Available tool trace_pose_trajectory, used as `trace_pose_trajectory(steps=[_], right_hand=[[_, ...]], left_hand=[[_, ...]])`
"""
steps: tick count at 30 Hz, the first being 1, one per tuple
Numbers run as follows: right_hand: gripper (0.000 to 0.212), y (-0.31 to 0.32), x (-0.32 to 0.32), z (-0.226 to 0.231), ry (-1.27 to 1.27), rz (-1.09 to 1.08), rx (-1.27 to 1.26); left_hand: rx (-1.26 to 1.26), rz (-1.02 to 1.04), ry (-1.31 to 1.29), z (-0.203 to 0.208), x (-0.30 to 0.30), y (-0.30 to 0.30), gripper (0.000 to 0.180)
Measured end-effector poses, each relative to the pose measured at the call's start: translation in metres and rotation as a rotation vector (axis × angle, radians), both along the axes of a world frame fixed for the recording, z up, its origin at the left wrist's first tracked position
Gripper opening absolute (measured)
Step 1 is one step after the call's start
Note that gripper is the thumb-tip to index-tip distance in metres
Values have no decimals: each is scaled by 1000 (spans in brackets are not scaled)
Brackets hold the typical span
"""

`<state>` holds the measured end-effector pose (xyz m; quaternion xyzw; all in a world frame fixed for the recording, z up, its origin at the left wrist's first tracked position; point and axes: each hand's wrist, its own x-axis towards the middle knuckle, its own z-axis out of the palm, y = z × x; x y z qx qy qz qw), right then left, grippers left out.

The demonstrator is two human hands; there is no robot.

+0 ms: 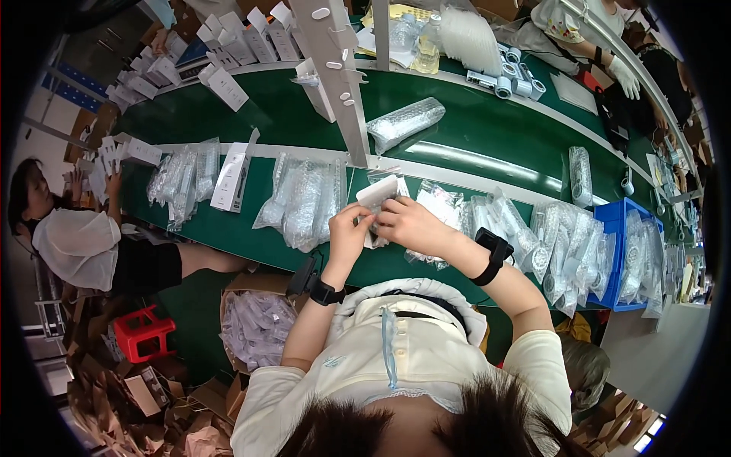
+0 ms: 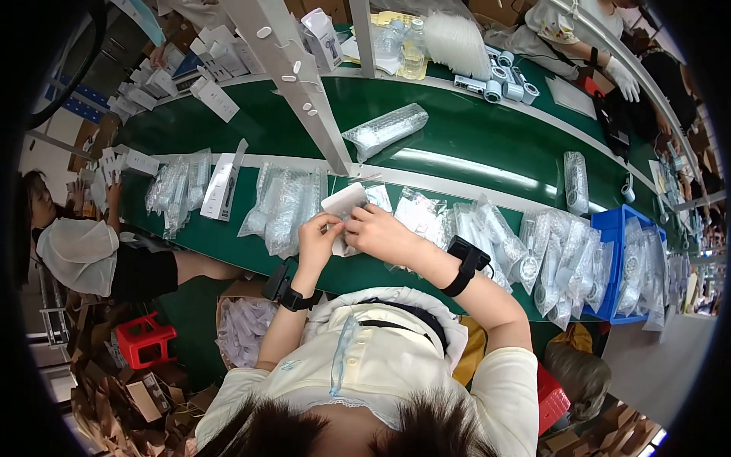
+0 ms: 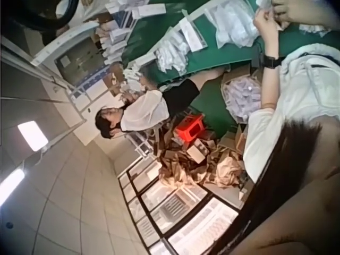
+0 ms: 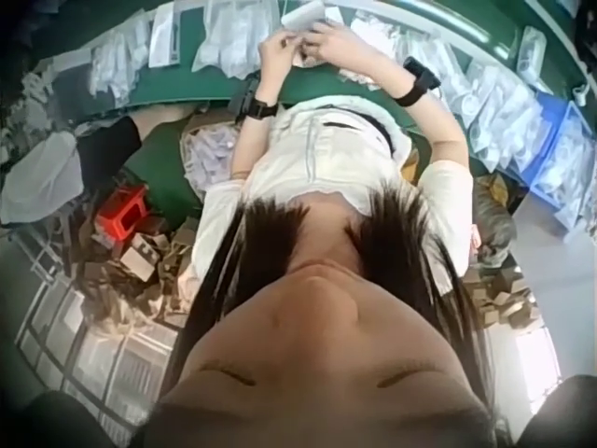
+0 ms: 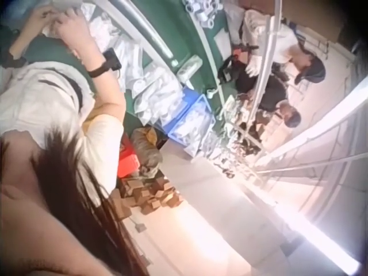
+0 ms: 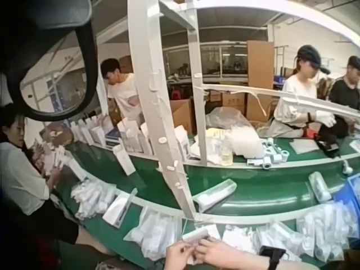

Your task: Packaging small electronic components into individual cardboard boxes on an assembly line.

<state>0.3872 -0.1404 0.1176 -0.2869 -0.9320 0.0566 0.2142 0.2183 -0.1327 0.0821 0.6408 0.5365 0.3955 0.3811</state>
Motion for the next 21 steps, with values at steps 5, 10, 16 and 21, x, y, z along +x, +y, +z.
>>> trace_pose_trajectory(steps=[5, 10, 16, 21], right_hand=[[18, 4, 4, -20, -3, -45, 115], [27, -15, 0, -32, -98, -145, -34], [35, -21, 6, -21, 40, -178, -120], [60, -24, 24, -31, 203, -271, -143]], left_hand=[[-5, 32, -14, -8, 0, 1, 5], [24, 61, -21, -2, 5, 0, 5], [-12, 66, 34, -1, 5, -5, 8], [-49, 82, 2, 0, 9, -7, 8]])
